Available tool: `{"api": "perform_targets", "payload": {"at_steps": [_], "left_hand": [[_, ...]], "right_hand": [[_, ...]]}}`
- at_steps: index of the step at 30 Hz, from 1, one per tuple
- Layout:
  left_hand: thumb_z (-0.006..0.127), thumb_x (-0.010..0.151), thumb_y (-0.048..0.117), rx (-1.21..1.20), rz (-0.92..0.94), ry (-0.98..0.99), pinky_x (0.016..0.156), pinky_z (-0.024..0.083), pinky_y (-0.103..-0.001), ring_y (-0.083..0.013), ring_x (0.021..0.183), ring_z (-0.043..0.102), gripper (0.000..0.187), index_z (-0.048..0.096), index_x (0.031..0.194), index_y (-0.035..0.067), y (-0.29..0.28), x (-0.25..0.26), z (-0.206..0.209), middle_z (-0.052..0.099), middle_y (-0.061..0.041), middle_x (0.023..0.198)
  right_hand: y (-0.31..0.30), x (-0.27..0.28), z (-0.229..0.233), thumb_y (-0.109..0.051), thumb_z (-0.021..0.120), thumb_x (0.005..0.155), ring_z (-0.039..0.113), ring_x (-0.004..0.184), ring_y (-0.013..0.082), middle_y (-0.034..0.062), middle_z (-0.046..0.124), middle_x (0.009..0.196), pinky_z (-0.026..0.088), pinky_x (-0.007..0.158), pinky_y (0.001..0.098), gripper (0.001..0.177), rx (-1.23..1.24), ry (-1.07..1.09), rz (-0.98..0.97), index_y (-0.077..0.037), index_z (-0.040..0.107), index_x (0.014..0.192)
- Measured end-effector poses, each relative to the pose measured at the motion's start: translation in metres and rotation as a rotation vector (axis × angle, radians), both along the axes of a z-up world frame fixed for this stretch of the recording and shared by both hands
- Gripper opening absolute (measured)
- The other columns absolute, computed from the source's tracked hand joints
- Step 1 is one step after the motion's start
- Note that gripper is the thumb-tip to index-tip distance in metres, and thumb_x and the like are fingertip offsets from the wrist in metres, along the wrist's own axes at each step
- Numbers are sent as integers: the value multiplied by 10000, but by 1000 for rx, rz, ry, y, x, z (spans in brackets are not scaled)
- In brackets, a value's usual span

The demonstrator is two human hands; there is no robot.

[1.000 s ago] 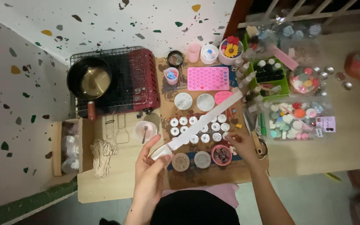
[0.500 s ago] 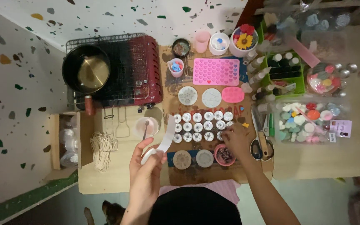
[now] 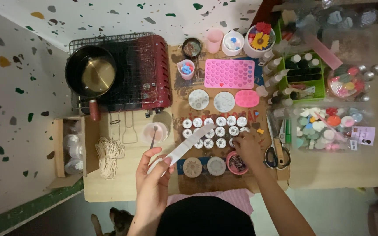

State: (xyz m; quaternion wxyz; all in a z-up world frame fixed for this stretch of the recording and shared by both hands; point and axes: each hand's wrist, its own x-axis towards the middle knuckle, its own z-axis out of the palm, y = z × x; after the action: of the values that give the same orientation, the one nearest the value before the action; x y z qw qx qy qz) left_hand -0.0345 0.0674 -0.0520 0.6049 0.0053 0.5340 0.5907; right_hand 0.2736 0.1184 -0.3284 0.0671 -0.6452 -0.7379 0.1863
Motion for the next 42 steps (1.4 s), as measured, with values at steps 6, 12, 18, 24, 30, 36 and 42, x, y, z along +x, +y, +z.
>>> {"api": "perform_targets", "payload": {"at_steps": [6,12,18,24,30,36,42], "left_hand": [[625,884,-87,-2,10,24,722,476,-290,-196,803,577,408,556,1278,-10,-2,-3,-2,625,-158,993],[597,895,-80,-54,28,52,743,449,-306,-198,799,541,406,546,1290,0,-1,-4,8,605,-159,991],[610,893,-66,-12,31,43,731,448,-310,-201,801,538,392,541,1275,-6,-6,-7,7,604,-158,968],[594,891,-73,30,70,50,740,439,-313,-206,797,539,377,542,1257,-3,-15,-16,3,607,-161,965],[600,885,-58,6,69,49,722,440,-308,-205,806,548,394,536,1269,0,-16,-16,9,596,-158,1004],[610,911,3,10,67,45,715,434,-316,-208,809,553,358,544,1263,10,-17,-17,7,587,-152,989],[631,909,42,49,48,24,781,362,-331,-185,951,477,142,629,1049,15,-14,-17,8,588,-102,1074]], "right_hand": [[-3,-2,-17,-246,680,861,622,974,273,9,637,1099,544,732,414,163,63,-20,18,-155,779,952],[-4,-6,-21,-310,662,884,639,878,271,11,642,1068,531,674,403,222,22,8,-53,-126,776,931],[-8,-21,-27,-295,681,840,639,823,299,40,658,956,511,663,425,148,69,32,-164,-169,753,873],[-4,-28,10,-366,727,805,650,777,321,61,690,924,518,658,450,260,-8,123,-260,-143,775,929],[6,-17,10,-221,706,769,633,823,330,102,675,928,508,717,438,480,-50,220,-399,-143,674,1242],[9,-14,-16,-218,689,766,688,882,329,85,740,949,555,751,429,514,-86,167,-354,-183,688,1279],[-8,16,-7,-65,678,779,592,677,205,85,681,820,501,640,320,302,118,466,-335,-7,744,1068]]}}
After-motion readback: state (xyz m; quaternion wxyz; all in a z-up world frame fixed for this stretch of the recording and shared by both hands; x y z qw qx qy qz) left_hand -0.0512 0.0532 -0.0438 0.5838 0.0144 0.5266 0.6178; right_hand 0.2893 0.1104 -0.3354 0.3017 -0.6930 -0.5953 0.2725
